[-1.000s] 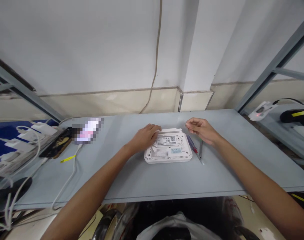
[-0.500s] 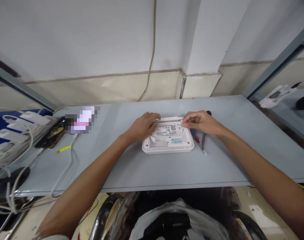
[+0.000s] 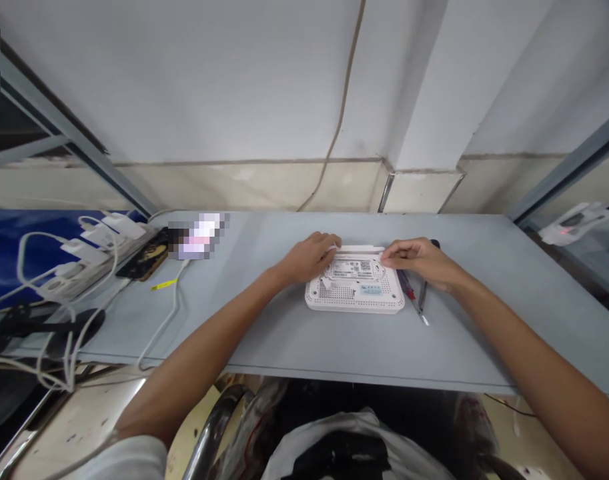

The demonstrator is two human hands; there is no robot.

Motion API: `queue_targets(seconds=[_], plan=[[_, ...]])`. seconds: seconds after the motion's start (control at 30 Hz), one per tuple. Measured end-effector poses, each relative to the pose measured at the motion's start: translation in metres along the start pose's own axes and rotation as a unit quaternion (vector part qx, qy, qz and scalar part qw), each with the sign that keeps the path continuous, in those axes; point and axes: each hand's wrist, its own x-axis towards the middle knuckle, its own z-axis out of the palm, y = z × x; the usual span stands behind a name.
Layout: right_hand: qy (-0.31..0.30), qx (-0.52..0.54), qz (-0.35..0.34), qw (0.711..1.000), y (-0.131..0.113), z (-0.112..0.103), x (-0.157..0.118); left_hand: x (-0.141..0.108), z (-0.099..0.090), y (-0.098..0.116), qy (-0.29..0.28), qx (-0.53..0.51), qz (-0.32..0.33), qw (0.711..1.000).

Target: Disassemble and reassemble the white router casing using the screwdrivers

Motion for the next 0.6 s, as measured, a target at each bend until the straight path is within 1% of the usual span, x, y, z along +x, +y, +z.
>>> queue_targets(seconds=[0.13,0.2,0.27,0.37,0.43,0.5,0.6], plan=[[-0.020,0.025,0.012,0.999,0.001,0.000,0.002,-0.001,-0.001,-0.001,0.004,0.009,0.005,1.000],[-0.020,0.039,0.008,0.999,0.002,-0.002,0.004,-0.001,-0.001,-0.001,0.002,0.008,-0.002,1.000],[0.006,0.051,-0.017,0.999,0.003,-0.006,0.006,-0.001,-0.001,-0.001,0.000,0.003,-0.005,1.000],[0.099,0.065,-0.076,0.990,0.002,-0.017,0.009,0.000,0.000,-0.001,0.004,0.004,0.000,1.000],[0.145,0.071,-0.098,0.982,-0.002,-0.024,0.010,0.000,0.000,0.000,0.007,0.011,-0.002,1.000],[0.152,0.074,-0.102,0.980,-0.010,-0.025,0.010,0.000,0.000,0.000,0.004,0.010,-0.004,1.000],[0.124,0.074,-0.105,0.984,-0.035,-0.014,0.009,0.000,-0.001,0.001,0.000,0.002,-0.001,1.000]])
